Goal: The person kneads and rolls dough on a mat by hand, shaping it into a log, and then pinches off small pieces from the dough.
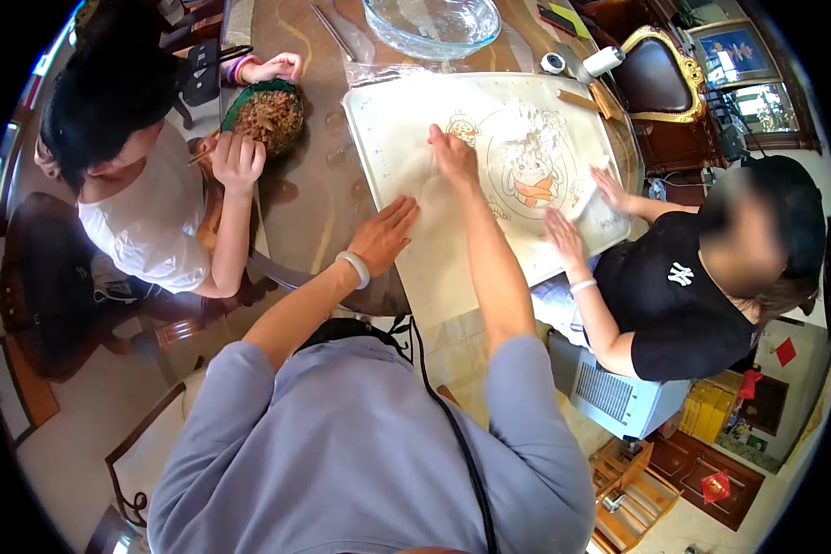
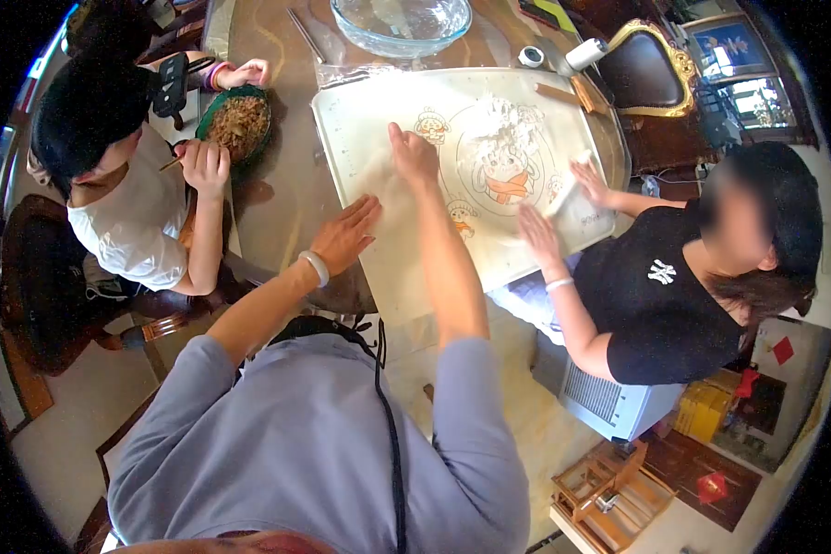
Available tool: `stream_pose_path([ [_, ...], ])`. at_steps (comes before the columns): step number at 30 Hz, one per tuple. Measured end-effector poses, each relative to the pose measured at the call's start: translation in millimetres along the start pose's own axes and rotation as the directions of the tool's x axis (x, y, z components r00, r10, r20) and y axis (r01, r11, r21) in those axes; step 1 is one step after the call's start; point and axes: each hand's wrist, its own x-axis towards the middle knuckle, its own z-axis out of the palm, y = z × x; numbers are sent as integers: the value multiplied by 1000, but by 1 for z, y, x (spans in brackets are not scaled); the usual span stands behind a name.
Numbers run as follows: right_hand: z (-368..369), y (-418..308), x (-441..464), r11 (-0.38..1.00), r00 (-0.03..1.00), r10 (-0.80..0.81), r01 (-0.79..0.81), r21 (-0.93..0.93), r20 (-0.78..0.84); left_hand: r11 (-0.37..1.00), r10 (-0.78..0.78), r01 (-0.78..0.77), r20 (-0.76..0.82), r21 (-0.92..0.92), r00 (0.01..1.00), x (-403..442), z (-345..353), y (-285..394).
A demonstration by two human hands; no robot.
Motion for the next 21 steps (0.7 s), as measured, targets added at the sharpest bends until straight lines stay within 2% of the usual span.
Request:
stream_pose_path([
  [3,-28,-37,-43,992,980,-70,88,-89,188,998,56,-56,-10,-6,998,-7,2,-1],
  [4,-19,-33,-58,942,966,-244,256,-216,80,998,67,-67,-21,-8,998,-14,7,-4],
  [5,-3,-28,-71,847,905,-425,398,-352,0,997,75,-75,-31,-8,997,-18,10,-5],
  [6,10,-24,-82,811,846,-518,438,-389,-126,998,64,-64,-25,1,998,-21,12,-4],
  [8,34,-16,-95,732,658,-668,496,-466,-349,999,34,-33,-9,23,999,-28,15,-5],
  [11,55,-9,-82,700,589,-703,478,-531,-398,997,29,-31,19,77,999,-25,10,-4],
  [14,61,-3,-46,742,830,-523,334,-581,-192,987,87,-86,-2,135,996,-18,7,-9],
  [17,66,-4,-11,750,900,-404,224,-622,-164,989,62,-65,27,135,998,-5,-2,-5],
  [18,66,-3,-3,757,875,-442,247,-605,-197,988,33,-39,42,151,999,-3,-1,-4],
  [21,66,-1,15,818,937,-308,173,-548,-163,978,4,-17,67,206,998,-2,6,-1],
])
